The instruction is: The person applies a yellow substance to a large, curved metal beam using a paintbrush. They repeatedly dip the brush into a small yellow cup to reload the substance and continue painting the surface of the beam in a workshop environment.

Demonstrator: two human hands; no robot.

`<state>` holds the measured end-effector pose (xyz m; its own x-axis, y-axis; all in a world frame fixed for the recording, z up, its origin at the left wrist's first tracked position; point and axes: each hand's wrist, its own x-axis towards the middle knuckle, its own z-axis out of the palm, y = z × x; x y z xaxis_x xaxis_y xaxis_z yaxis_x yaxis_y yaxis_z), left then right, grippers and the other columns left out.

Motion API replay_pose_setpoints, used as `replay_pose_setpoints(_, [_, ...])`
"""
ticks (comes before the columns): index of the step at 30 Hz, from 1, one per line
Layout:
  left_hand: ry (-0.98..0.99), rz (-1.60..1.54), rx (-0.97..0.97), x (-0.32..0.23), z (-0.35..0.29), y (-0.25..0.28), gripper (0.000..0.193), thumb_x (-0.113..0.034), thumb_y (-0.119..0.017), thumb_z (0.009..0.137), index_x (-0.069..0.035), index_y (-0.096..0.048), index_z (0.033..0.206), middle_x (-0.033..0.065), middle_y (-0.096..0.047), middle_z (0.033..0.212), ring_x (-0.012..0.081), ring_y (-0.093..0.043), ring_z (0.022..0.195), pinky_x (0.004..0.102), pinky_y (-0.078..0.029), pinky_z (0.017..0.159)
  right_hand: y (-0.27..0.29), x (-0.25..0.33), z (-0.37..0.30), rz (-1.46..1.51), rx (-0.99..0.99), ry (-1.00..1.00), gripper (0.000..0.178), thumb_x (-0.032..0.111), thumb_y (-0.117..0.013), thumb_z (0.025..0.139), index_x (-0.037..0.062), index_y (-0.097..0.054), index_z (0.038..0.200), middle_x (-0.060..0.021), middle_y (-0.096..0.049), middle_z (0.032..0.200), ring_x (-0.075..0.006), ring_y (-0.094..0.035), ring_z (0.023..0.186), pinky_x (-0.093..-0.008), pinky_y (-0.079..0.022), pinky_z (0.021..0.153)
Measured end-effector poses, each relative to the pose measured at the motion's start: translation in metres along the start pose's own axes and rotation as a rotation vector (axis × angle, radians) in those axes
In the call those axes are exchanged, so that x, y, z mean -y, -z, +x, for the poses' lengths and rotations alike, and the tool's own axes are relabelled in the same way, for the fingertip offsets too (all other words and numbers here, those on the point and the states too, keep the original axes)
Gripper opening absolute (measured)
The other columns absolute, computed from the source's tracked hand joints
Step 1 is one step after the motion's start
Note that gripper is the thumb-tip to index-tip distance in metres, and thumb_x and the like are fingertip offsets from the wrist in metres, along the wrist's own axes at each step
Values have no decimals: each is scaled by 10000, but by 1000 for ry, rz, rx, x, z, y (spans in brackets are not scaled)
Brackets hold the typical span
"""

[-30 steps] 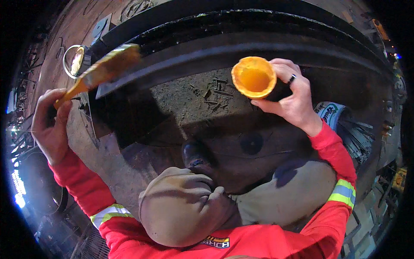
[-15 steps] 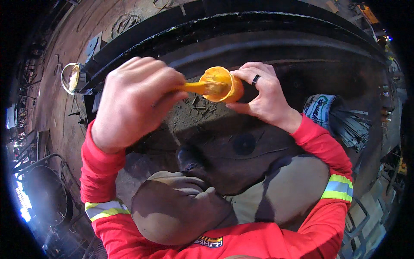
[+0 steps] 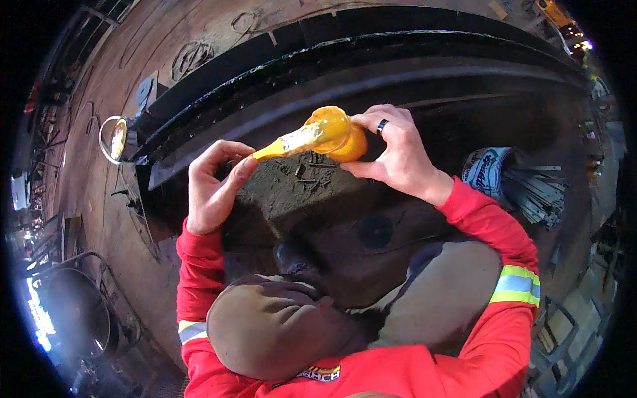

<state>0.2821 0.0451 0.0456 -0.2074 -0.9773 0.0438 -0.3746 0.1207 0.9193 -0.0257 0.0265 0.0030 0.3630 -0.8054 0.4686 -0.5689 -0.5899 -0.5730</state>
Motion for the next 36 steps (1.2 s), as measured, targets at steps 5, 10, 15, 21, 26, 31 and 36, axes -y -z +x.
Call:
replay_pose_setpoints(5, [-15,-112,-114,2,-3,-6,227,-202,-742,894,4,-667,953,-5,-630,841,63,-535,787,221,-423,733,4,2,0,35,49,-58,587,234,-919,583,47,-684,1088,-117,-671,1055,-285,-611,1067,-407,-417,981])
replay_pose_setpoints(10, [-58,52,-98,-10,-5,1,225,-195,-751,886,4,-678,958,18,-655,855,79,-571,818,235,-443,774,9,4,3,74,-9,-90,563,220,-919,587,24,-689,1062,-138,-683,1036,-295,-646,1008,-390,-460,951])
replay_pose_setpoints(15, [-60,187,-88,-21,-9,23,196,-169,-750,877,2,-685,946,19,-657,850,83,-571,819,241,-441,774,11,-2,3,108,-133,-156,546,263,-912,596,14,-702,1034,-138,-694,1000,-286,-661,945,-390,-495,884])
replay_pose_setpoints(21, [-85,111,-236,-37,-13,47,160,-138,-716,889,-9,-671,973,-7,-633,879,69,-545,831,223,-413,773,10,-6,3,176,-184,-235,581,266,-923,603,-11,-696,1062,-164,-695,1018,-286,-670,951,-372,-518,872])
replay_pose_setpoints(26, [-225,-8,-377,-62,0,70,194,-184,-691,929,-29,-649,1038,-25,-589,886,40,-476,783,193,-364,721,5,-3,2,141,-115,-210,582,296,-915,601,3,-699,1055,-158,-686,1008,-295,-651,960,-380,-496,882])
replay_pose_setpoints(31, [-375,-89,-371,-92,19,71,243,-223,-684,941,-15,-642,1061,-27,-552,850,46,-454,750,189,-343,683,-2,-3,-4,152,-68,-180,569,302,-906,601,18,-700,1049,-152,-685,1019,-301,-647,970,-391,-475,930])
replay_pose_setpoints(36, [-225,169,-245,-75,3,38,220,-158,-725,887,0,-681,1034,26,-656,940,99,-578,887,241,-438,824,1,2,-1,216,-69,-195,564,280,-911,594,18,-698,1047,-151,-686,1014,-293,-650,980,-389,-479,929])
